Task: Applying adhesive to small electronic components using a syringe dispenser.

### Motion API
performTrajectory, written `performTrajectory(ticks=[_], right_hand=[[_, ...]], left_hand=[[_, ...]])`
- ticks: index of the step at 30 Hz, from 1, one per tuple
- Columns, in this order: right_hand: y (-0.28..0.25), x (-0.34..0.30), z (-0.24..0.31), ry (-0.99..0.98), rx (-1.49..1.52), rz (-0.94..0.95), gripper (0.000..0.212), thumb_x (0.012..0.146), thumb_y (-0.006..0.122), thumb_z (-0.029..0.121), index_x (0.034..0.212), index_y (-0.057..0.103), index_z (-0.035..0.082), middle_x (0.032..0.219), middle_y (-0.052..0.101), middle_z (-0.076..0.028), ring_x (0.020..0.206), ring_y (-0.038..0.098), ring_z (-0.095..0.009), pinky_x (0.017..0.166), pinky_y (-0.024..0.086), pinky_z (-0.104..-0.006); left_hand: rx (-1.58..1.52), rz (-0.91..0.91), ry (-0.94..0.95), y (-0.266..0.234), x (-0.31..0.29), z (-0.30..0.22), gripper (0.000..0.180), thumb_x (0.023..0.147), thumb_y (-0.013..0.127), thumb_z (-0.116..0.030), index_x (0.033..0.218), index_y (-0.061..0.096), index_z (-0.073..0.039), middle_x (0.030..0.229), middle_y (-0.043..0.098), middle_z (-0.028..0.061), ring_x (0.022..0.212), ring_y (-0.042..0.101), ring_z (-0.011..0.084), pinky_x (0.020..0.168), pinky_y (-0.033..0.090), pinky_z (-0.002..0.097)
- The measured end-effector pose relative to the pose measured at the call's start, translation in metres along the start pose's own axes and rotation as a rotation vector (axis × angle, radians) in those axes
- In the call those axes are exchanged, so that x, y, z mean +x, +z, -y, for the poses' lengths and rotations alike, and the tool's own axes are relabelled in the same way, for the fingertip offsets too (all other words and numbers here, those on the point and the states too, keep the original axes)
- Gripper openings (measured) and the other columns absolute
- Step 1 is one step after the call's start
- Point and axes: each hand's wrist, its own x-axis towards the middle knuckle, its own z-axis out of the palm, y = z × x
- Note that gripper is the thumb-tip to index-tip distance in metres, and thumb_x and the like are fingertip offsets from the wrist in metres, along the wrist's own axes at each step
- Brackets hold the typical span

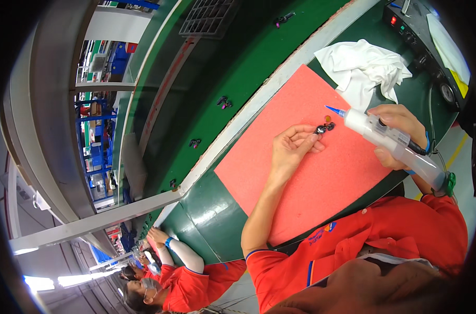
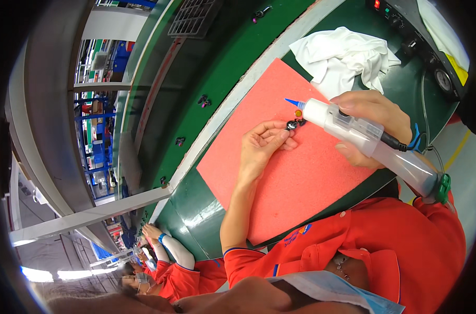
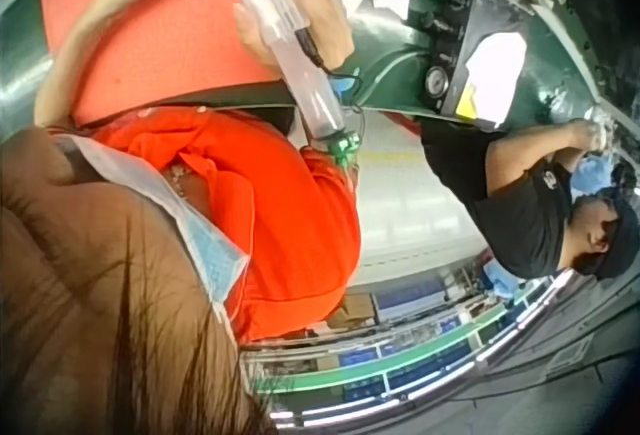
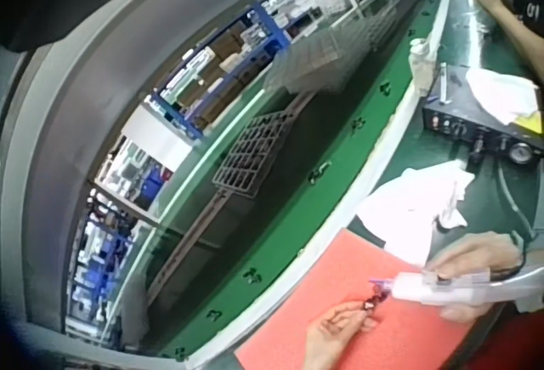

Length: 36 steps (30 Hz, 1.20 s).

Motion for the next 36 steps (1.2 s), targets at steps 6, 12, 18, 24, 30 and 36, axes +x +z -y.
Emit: performTrajectory(ticks=[6,12,18,24,30,36], right_hand=[[0.000,-0.003,0.000,0.015,-0.015,0.036,0.049,0.068,0.065,0.020,0.108,0.045,0.002,0.098,0.053,-0.023,0.084,0.055,-0.028,0.069,0.045,-0.0328],[0.000,0.001,0.003,0.036,-0.020,0.043,0.049,0.070,0.064,0.021,0.110,0.044,0.003,0.099,0.052,-0.023,0.087,0.054,-0.029,0.070,0.044,-0.0331],[0.002,-0.003,0.006,0.087,-0.020,0.008,0.049,0.071,0.062,0.021,0.112,0.042,0.004,0.100,0.052,-0.022,0.089,0.053,-0.029,0.074,0.043,-0.0342],[0.002,-0.003,0.006,0.093,-0.008,0.015,0.047,0.070,0.062,0.018,0.111,0.043,0.004,0.100,0.051,-0.022,0.089,0.053,-0.029,0.075,0.042,-0.0346],[0.004,-0.001,0.004,0.088,-0.007,0.007,0.045,0.069,0.062,0.016,0.108,0.045,0.003,0.100,0.052,-0.021,0.088,0.053,-0.028,0.075,0.043,-0.0347],[0.005,0.002,0.002,0.099,-0.001,-0.015,0.044,0.068,0.063,0.016,0.107,0.045,0.002,0.099,0.052,-0.021,0.087,0.053,-0.028,0.074,0.043,-0.0343]], left_hand=[[-0.051,-0.019,-0.036,-0.001,-0.001,0.005,0.017,0.079,0.055,-0.001,0.095,0.053,0.006,0.076,0.060,0.0109,0.066,0.061,0.0152,0.061,0.051,0.0244],[-0.011,-0.127,0.079,0.005,-0.003,0.007,0.016,0.078,0.055,0.004,0.094,0.054,0.007,0.077,0.060,0.0099,0.066,0.060,0.0124,0.060,0.051,0.0213],[0.098,-0.182,0.218,0.009,-0.006,0.012,0.018,0.075,0.057,0.006,0.093,0.055,0.008,0.078,0.059,0.0102,0.069,0.059,0.0131,0.064,0.051,0.0226],[0.060,-0.172,0.213,0.009,-0.008,0.010,0.018,0.076,0.057,0.006,0.093,0.056,0.008,0.080,0.060,0.0112,0.070,0.060,0.0141,0.066,0.051,0.0237],[0.008,-0.169,0.214,0.005,-0.006,0.013,0.019,0.076,0.057,0.005,0.094,0.056,0.007,0.081,0.060,0.0122,0.071,0.060,0.0153,0.067,0.052,0.0253],[0.004,-0.164,0.205,0.003,-0.002,0.012,0.019,0.076,0.057,0.005,0.095,0.056,0.007,0.082,0.060,0.0123,0.071,0.060,0.0148,0.064,0.051,0.0249]])
